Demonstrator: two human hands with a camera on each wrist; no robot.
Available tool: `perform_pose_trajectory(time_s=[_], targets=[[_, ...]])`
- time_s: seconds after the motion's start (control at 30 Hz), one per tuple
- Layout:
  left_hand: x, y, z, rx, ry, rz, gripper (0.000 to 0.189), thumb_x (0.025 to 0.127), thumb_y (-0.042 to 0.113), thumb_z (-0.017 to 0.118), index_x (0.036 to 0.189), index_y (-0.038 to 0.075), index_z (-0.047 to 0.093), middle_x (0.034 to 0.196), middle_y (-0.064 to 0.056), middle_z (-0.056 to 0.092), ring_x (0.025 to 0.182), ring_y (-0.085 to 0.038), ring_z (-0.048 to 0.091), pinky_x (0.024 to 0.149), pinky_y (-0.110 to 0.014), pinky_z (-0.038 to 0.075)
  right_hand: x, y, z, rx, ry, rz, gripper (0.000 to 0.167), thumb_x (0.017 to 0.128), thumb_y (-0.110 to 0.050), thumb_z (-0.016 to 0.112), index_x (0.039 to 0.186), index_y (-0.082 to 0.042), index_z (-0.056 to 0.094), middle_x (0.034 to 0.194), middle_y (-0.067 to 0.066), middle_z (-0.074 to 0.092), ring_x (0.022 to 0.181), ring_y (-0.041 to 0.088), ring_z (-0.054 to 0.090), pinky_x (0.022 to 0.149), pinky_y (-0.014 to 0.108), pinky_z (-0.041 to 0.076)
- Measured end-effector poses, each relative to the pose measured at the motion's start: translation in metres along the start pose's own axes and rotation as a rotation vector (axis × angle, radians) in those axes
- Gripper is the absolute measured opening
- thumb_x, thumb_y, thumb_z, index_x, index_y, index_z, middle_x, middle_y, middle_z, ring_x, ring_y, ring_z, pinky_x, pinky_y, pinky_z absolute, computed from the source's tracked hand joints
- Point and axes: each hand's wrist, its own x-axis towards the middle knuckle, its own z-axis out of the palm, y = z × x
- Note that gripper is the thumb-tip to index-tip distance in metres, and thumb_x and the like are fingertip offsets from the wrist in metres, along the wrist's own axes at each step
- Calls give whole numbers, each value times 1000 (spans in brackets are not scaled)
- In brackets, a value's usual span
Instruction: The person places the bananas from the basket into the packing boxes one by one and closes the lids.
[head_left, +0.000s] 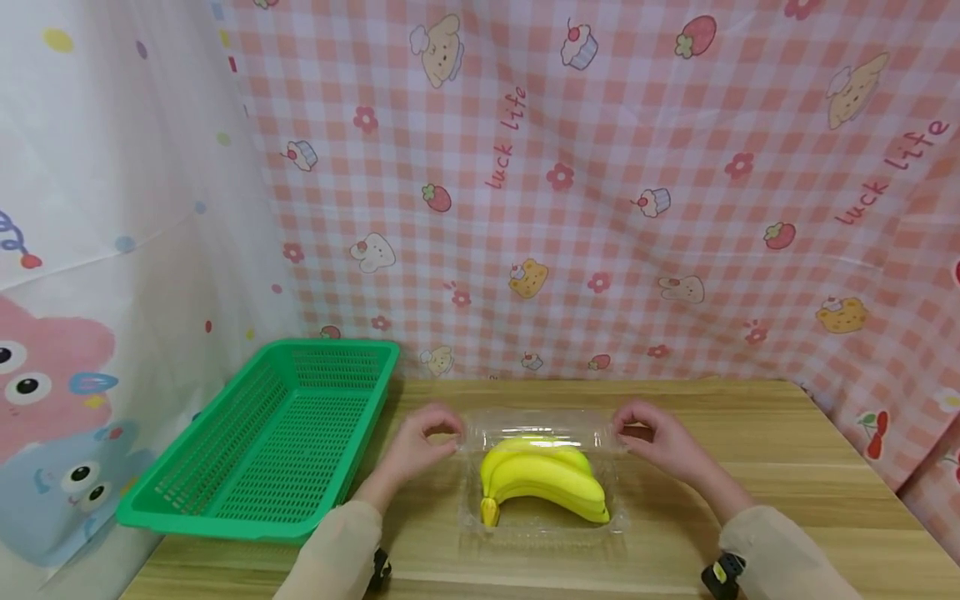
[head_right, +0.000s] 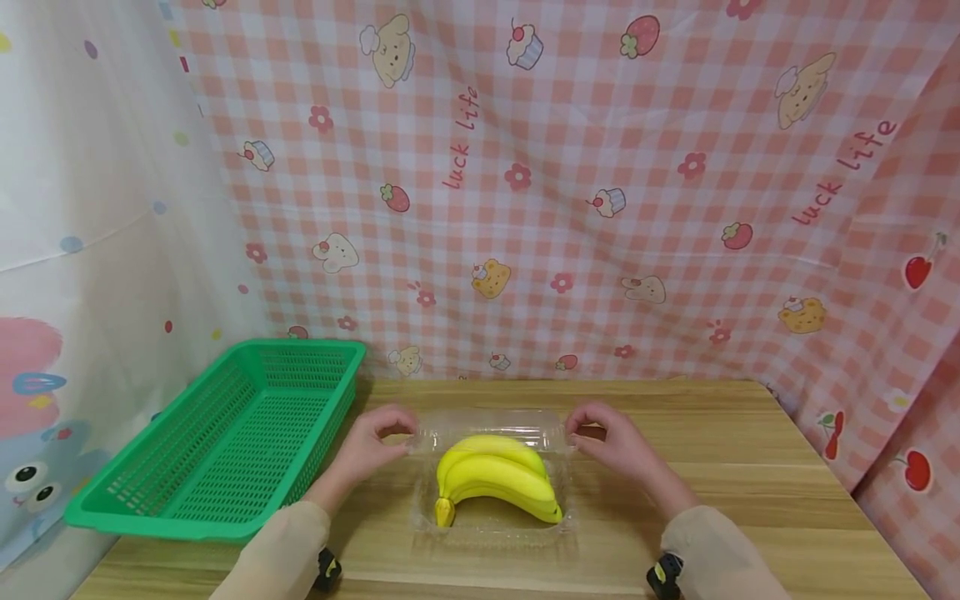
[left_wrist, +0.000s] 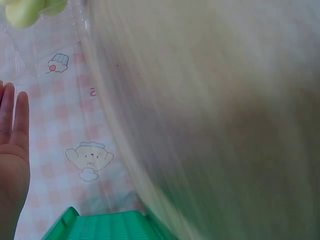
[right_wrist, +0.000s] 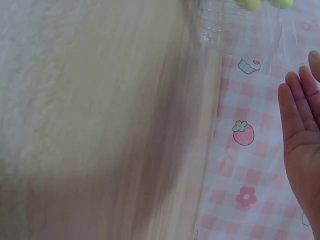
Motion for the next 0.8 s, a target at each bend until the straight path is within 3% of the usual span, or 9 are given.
perform_pose_trajectory(time_s=[0.13,0.27,0.47,0.8], targets=[[-1,0,-1,133,-21,131,26,72,-16,78,82,6,70,89,-7,69,85,-21,65,76,-33,58,-2,-1,0,-56,-26,-57,25,82,19,67,92,-3,63,97,16,61,98,4,59,86,19,52],[-2,3,-5,198,-61,208,28,72,-13,79,83,12,71,89,-1,70,85,-16,65,76,-29,57,-4,2,-1,-175,-40,-117,31,79,18,71,92,-9,64,99,12,64,97,9,61,86,17,51],[-3,8,-7,295,-135,284,26,73,-8,81,82,13,70,89,3,69,86,-14,65,79,-28,55,-7,6,-1,-383,-46,-229,42,72,16,77,88,-20,63,99,0,67,95,17,61,88,15,46],[-6,10,-7,402,-191,349,26,72,-7,83,80,13,69,90,3,67,86,-12,64,79,-22,54,-10,5,1,-468,-71,-285,48,65,19,80,85,-20,61,101,-1,65,95,20,63,89,15,46]])
